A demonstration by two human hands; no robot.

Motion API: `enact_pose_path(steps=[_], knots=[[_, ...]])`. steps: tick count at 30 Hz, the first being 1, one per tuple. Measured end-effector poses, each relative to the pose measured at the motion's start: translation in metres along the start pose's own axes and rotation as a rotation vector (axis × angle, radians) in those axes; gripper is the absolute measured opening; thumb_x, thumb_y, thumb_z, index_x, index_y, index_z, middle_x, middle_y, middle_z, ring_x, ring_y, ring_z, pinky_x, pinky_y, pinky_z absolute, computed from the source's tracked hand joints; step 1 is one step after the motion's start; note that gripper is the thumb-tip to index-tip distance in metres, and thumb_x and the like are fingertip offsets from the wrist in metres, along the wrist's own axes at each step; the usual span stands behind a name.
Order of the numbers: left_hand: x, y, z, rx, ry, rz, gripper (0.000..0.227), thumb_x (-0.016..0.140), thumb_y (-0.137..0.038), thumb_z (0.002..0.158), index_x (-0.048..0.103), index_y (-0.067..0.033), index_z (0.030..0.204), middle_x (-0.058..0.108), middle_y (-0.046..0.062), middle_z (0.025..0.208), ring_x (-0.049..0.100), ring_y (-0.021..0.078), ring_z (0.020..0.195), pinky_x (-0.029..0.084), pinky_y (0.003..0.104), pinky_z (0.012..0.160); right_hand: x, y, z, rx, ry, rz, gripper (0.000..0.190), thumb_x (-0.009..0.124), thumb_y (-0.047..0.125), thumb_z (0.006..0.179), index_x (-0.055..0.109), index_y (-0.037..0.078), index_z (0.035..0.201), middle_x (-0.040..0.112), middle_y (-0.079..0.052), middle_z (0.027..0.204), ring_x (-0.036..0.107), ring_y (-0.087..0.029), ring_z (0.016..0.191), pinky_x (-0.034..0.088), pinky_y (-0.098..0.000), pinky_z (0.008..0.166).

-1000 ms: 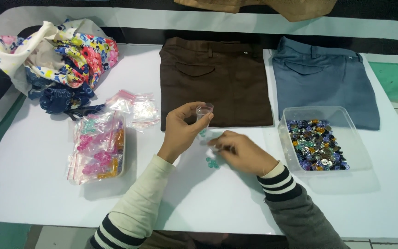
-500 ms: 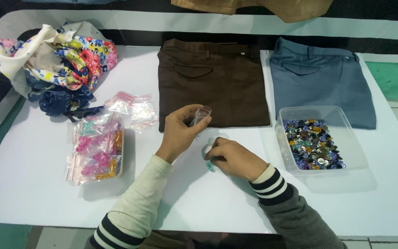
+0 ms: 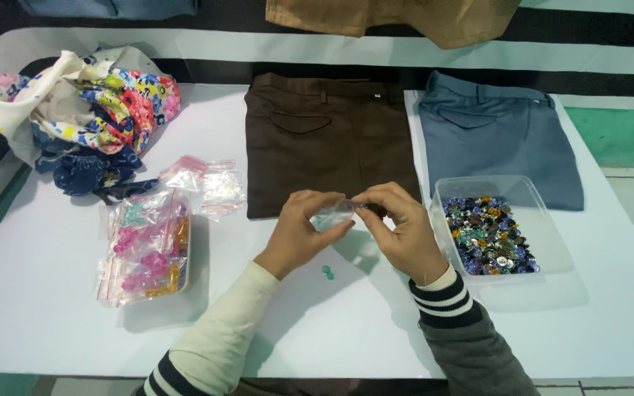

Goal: The person sorts buttons by taking them from a container and placing them into a plastic bag.

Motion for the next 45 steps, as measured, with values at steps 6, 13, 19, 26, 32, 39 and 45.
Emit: enact_pose_path(steps=[6, 13, 19, 26, 32, 39, 45], knots=[[0.005, 0.003, 0.000, -0.033, 0.002, -0.064, 0.045, 0.089, -0.026, 0.079, 0.073, -0.0031, 0.114, 0.078, 0.015, 0.095, 0.073, 0.0280, 0.099, 0.044, 0.045, 0.105, 0.011, 0.004, 0.001, -0.045, 0.013, -0.025, 0.024, 0.067, 0.006, 0.094, 0.075, 0.007, 0.117, 0.069, -0.011, 0.099, 0.064, -0.017, 0.071, 0.050, -0.0268, 0.056], [-0.030, 0.050, 0.005, -0.315, -0.264, -0.372, 0.031, 0.081, -0.020, 0.088, 0.074, -0.0043, 0.114, 0.079, 0.011, 0.093, 0.073, 0.0197, 0.093, 0.054, 0.040, 0.095, 0.013, -0.011, -0.003, 0.128, 0.128, -0.068, 0.021, 0.072, 0.004, 0.085, 0.078, 0.003, 0.105, 0.067, -0.014, 0.080, 0.064, -0.022, 0.066, 0.049, -0.0315, 0.057], [-0.041, 0.023, 0.004, -0.165, -0.287, -0.092, 0.037, 0.088, -0.026, 0.082, 0.075, -0.0076, 0.111, 0.079, 0.007, 0.091, 0.075, 0.0206, 0.097, 0.050, 0.037, 0.100, 0.086, -0.015, -0.034, 0.385, 0.767, -0.321, 0.046, 0.081, 0.022, 0.077, 0.072, -0.002, 0.116, 0.071, -0.023, 0.090, 0.072, -0.035, 0.078, 0.057, -0.0405, 0.066], [-0.026, 0.027, 0.002, -0.091, -0.205, -0.012, 0.039, 0.088, -0.029, 0.081, 0.075, -0.0060, 0.110, 0.079, 0.008, 0.089, 0.074, 0.0232, 0.096, 0.046, 0.040, 0.103, 0.090, -0.032, -0.041, 0.341, 0.734, -0.453, 0.015, 0.066, 0.008, 0.089, 0.077, 0.006, 0.100, 0.072, -0.019, 0.091, 0.074, -0.033, 0.084, 0.059, -0.0362, 0.069], [-0.009, 0.023, 0.000, 0.022, -0.102, 0.054, 0.043, 0.087, -0.026, 0.082, 0.073, -0.0042, 0.116, 0.078, 0.012, 0.095, 0.071, 0.0279, 0.098, 0.040, 0.046, 0.106, 0.022, 0.005, -0.007, 0.116, 0.226, -0.035, 0.019, 0.072, -0.001, 0.083, 0.074, -0.002, 0.102, 0.071, -0.020, 0.083, 0.070, -0.029, 0.071, 0.056, -0.0376, 0.063], [0.012, 0.007, -0.005, 0.064, -0.002, -0.012, 0.043, 0.088, -0.020, 0.078, 0.072, -0.0038, 0.115, 0.078, 0.014, 0.097, 0.071, 0.0294, 0.100, 0.040, 0.050, 0.105, 0.000, 0.013, -0.001, 0.006, -0.021, -0.020, 0.016, 0.074, 0.002, 0.089, 0.075, 0.001, 0.105, 0.071, -0.010, 0.089, 0.065, -0.017, 0.069, 0.052, -0.0280, 0.058], [0.006, 0.011, -0.002, -0.102, -0.077, -0.175, 0.042, 0.090, -0.023, 0.077, 0.074, -0.0070, 0.113, 0.080, 0.010, 0.096, 0.074, 0.0277, 0.098, 0.046, 0.043, 0.102, -0.007, 0.013, 0.000, -0.021, -0.087, -0.099, 0.023, 0.070, 0.001, 0.090, 0.076, 0.002, 0.112, 0.069, -0.012, 0.094, 0.064, -0.018, 0.069, 0.048, -0.0256, 0.052]])
Point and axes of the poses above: each hand's wrist, its own z-axis towards the middle knuckle, its own x-axis out of the palm, y = z × x, the point moved 9 cm from there along z, towards the middle knuckle
